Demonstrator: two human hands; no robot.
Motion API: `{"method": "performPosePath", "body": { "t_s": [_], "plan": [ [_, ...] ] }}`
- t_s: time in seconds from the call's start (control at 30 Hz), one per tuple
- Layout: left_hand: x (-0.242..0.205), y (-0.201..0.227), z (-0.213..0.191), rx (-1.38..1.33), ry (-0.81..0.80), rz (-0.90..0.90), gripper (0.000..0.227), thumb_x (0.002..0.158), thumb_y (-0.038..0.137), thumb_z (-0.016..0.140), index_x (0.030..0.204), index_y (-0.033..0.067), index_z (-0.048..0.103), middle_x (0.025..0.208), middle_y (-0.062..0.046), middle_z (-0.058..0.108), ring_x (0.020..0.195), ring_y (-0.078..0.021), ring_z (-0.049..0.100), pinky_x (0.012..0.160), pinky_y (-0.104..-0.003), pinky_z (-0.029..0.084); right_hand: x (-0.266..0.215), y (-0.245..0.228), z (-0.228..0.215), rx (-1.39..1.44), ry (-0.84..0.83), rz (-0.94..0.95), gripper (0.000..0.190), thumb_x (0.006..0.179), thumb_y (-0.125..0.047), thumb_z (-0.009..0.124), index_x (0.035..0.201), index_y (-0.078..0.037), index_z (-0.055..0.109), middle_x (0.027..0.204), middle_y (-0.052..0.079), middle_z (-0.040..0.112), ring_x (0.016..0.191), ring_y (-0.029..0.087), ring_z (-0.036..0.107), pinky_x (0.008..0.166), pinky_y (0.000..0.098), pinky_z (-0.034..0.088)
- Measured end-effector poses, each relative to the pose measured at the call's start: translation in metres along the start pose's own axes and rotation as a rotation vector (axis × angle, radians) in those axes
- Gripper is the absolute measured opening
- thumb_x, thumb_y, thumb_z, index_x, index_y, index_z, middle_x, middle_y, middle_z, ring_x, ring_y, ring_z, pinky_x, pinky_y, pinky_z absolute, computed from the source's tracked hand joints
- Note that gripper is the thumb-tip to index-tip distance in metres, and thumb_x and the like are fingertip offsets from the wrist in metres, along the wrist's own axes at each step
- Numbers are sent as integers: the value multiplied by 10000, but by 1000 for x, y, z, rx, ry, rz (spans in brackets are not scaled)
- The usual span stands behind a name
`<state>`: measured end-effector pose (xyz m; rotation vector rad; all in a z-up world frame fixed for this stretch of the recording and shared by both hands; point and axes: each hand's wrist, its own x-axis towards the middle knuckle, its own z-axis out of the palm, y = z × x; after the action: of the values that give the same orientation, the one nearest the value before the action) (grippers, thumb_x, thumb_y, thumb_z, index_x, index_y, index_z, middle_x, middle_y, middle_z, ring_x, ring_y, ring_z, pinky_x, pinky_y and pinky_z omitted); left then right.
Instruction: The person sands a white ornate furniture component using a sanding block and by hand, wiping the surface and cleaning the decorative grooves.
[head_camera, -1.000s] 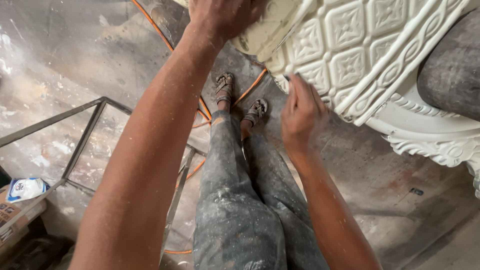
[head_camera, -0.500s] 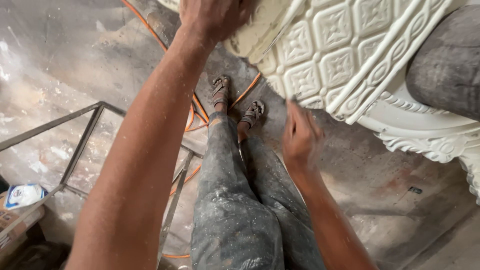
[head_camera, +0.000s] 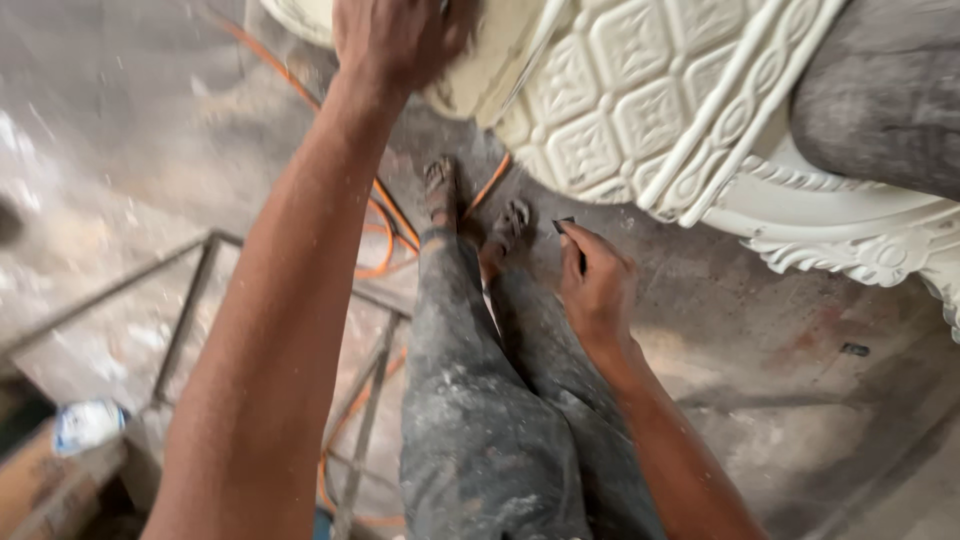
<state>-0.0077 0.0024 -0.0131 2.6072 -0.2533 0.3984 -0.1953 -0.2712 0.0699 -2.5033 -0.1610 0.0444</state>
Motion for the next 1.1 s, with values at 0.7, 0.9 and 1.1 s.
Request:
{"method": "performPosePath", "body": {
  "t_s": [0.7, 0.9, 1.1],
  "plan": [
    [-94, 155, -77, -1812, -198, -882, 161, 1023, 126, 620, 1095, 15, 528, 1128, -87, 703, 1046, -181, 696, 888, -324, 590, 50, -2, -23, 744, -312, 665, 269, 1023, -301, 606, 1236, -156, 681, 1068, 42, 700, 934, 172, 648, 816, 375, 540],
    [-76, 127, -95, -702, -198, -346, 166, 927, 75, 728, 1052, -9, 658, 1001, -143, 650, 887, -322, 673, 800, -396, 545, 118, 107, -47, -121, 243, -370, 218, 1172, -117, 552, 1380, -55, 569, 1273, 144, 627, 1162, 275, 644, 1015, 409, 561],
    [-77, 170, -60, -646, -218, -95, 218, 961, 70, 704, 1178, 45, 700, 1066, -123, 625, 952, -298, 657, 849, -410, 566, 126, 148, -63, -290, 179, -412, 356, 1130, -71, 525, 1484, -37, 524, 1390, 164, 500, 1223, 324, 567, 1047, 473, 471]
  ]
}}
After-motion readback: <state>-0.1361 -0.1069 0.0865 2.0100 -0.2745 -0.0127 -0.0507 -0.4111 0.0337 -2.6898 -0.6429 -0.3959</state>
